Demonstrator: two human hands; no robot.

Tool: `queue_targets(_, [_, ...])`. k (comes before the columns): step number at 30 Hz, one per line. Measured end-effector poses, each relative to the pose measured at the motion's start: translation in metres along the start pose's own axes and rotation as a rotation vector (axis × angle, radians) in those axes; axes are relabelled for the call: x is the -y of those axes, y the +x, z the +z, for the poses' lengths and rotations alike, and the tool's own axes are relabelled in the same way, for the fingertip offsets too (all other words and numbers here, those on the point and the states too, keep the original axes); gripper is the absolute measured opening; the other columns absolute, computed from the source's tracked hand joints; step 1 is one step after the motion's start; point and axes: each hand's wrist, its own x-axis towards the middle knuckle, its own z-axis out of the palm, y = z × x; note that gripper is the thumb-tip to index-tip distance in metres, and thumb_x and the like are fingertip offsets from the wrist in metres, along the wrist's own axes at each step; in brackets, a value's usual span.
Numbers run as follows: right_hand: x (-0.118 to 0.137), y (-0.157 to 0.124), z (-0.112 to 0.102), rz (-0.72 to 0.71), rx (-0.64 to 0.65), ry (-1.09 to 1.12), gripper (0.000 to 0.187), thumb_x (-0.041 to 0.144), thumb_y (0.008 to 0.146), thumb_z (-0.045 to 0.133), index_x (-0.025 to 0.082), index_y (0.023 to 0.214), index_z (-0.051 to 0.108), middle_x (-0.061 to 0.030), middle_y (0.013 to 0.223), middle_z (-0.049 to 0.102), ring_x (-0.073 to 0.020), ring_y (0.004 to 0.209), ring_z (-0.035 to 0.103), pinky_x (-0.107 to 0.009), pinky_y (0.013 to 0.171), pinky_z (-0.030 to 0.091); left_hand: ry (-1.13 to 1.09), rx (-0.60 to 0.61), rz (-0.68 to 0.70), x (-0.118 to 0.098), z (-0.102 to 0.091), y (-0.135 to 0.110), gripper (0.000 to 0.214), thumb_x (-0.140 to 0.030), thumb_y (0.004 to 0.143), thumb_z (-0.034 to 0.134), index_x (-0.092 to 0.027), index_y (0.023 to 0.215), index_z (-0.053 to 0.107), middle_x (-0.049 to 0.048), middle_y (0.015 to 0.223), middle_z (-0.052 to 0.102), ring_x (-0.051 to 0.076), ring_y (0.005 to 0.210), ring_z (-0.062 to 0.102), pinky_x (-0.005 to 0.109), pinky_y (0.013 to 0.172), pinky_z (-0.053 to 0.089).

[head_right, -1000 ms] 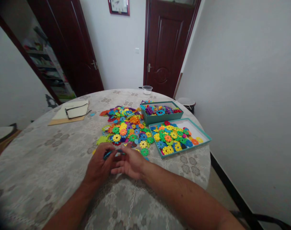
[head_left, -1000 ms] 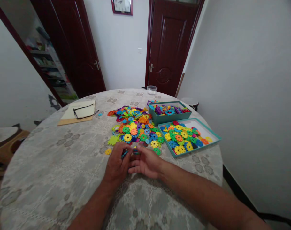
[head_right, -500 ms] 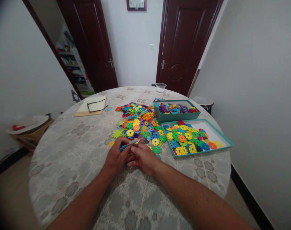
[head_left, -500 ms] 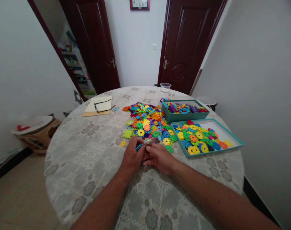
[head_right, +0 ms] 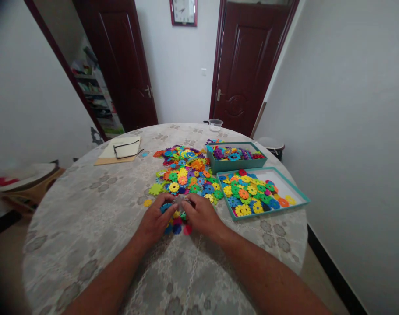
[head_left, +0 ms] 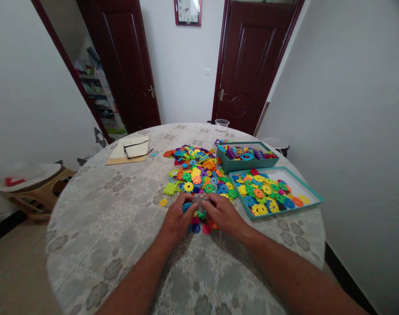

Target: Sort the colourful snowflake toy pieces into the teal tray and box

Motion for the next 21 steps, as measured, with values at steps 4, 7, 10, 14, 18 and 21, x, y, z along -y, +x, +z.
queue_targets(4, [0.003, 0.009, -0.036, -0.088, -0.058, -0.279, 0.027, 0.034, 0.092, 0.059, 0.021, 0.069, 0.057, 0.0026, 0.066, 0.057, -0.0139, 0.064, 0.052, -0.025, 0.057, 0.033, 0.011, 0.003, 0.010, 0.004, 0.000, 0.001, 0.013, -0.038, 0.096, 0.058, -0.028, 0.098, 0.065, 0.0032, 0.098, 0.072, 0.023, 0.094, 0.068, 0.039, 0.087, 0.053])
queue_targets(7, [0.002, 0.026, -0.069, 0.034, -0.176, -0.206, 0.027, 0.040, 0.092, 0.058, 0.022, 0.072, 0.058, 0.0045, 0.057, 0.055, -0.0131, 0.053, 0.051, -0.024, 0.051, 0.035, 0.051, 0.005, 0.003, 0.008, -0.003, 0.002, 0.018, -0.039, 0.098, 0.052, -0.026, 0.095, 0.065, 0.0038, 0.096, 0.072, 0.024, 0.092, 0.067, 0.040, 0.086, 0.053])
queue_targets(10, [0.001, 0.056, -0.104, 0.127, -0.396, -0.046, 0.025, 0.045, 0.088, 0.064, 0.021, 0.078, 0.061, 0.0045, 0.054, 0.057, -0.0134, 0.047, 0.053, -0.024, 0.047, 0.040, 0.057, 0.003, 0.000, 0.010, -0.009, 0.002, 0.022, -0.033, 0.096, 0.044, -0.026, 0.096, 0.065, 0.0045, 0.097, 0.072, 0.024, 0.095, 0.067, 0.040, 0.088, 0.052])
queue_targets(14, [-0.001, 0.101, -0.139, 0.164, -0.542, -0.016, 0.020, 0.038, 0.088, 0.063, 0.019, 0.083, 0.061, 0.0006, 0.064, 0.064, -0.0127, 0.051, 0.058, -0.022, 0.048, 0.046, 0.084, -0.071, -0.009, 0.016, -0.016, 0.003, 0.027, -0.029, 0.093, 0.041, -0.025, 0.097, 0.067, 0.0068, 0.101, 0.074, 0.025, 0.099, 0.069, 0.042, 0.092, 0.053])
queue_targets(18, [-0.010, 0.129, -0.154, 0.214, -0.645, -0.059, 0.017, 0.031, 0.087, 0.065, 0.014, 0.089, 0.067, -0.0023, 0.064, 0.066, -0.0139, 0.050, 0.059, -0.024, 0.048, 0.047, 0.127, -0.126, 0.050, 0.028, -0.020, 0.007, 0.032, -0.027, 0.089, 0.047, -0.023, 0.107, 0.073, 0.0104, 0.107, 0.075, 0.027, 0.107, 0.070, 0.047, 0.102, 0.053])
queue_targets(21, [-0.020, 0.130, -0.153, 0.226, -0.683, -0.074, 0.031, 0.027, 0.086, 0.064, 0.008, 0.110, 0.068, -0.0044, 0.067, 0.069, -0.0155, 0.049, 0.060, -0.026, 0.048, 0.048, 0.157, -0.128, 0.068, 0.038, -0.021, 0.010, 0.036, -0.022, 0.088, 0.048, -0.022, 0.111, 0.074, 0.0105, 0.111, 0.076, 0.027, 0.110, 0.070, 0.048, 0.106, 0.052])
